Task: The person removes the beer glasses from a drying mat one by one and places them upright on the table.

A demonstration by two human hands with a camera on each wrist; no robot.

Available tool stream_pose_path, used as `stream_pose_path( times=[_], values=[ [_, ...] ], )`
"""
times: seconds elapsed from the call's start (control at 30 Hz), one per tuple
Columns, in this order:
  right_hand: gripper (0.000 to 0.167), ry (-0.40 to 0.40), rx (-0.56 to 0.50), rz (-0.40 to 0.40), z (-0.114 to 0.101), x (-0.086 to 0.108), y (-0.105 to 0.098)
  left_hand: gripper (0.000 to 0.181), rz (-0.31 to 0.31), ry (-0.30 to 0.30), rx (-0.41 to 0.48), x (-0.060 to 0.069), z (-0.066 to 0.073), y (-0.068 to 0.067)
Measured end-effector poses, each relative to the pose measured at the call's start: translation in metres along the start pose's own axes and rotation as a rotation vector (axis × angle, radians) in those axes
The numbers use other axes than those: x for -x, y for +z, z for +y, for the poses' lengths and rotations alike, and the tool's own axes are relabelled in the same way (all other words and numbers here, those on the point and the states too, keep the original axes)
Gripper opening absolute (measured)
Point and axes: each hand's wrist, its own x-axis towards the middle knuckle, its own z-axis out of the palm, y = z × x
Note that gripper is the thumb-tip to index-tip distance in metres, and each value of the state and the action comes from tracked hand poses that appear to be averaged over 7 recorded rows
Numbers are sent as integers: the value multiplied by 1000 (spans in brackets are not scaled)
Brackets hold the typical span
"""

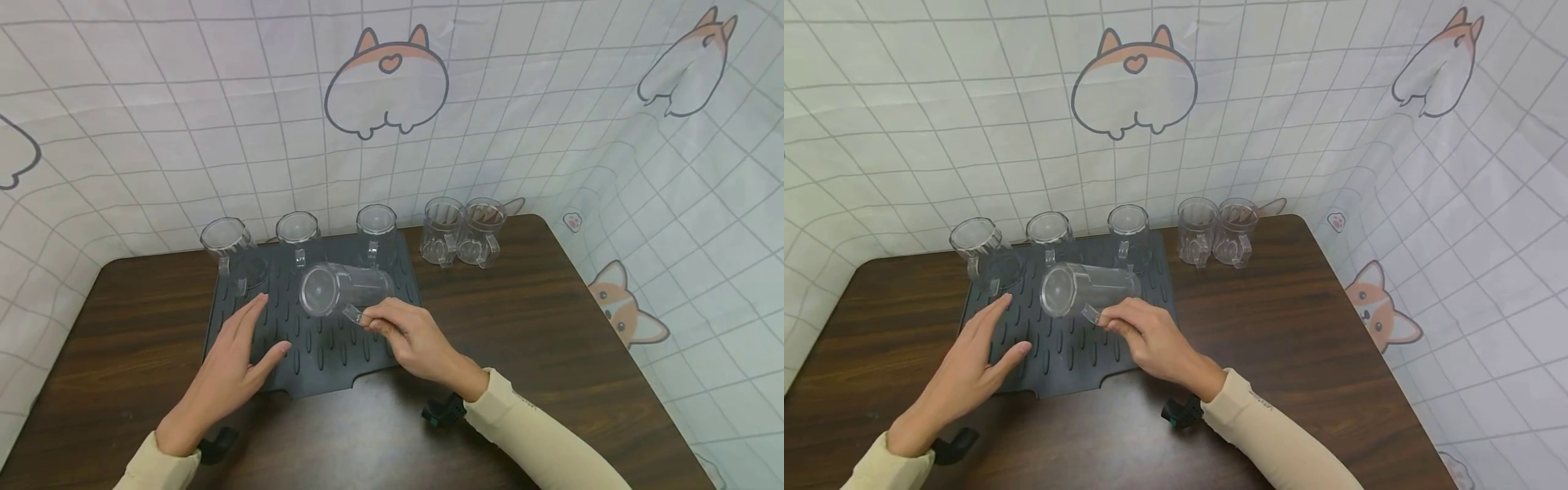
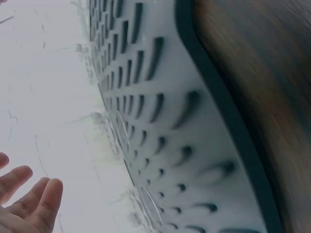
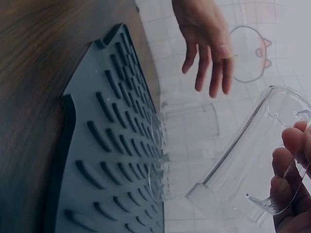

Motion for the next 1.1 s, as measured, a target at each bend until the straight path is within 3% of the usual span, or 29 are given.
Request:
stream_pose_path(
  times=[0.47, 0.77, 1.1],
  values=[
    [14, -293, 204, 102, 5, -2, -2, 77, 11, -15, 172, -9, 18, 4],
    [19, -386, 291, 138, 6, -1, -1, 78, 36, 13, 269, -17, 30, 8],
    [23, -457, 399, 122, 8, 5, 6, 75, 45, 33, 378, -22, 37, 25]
  ],
)
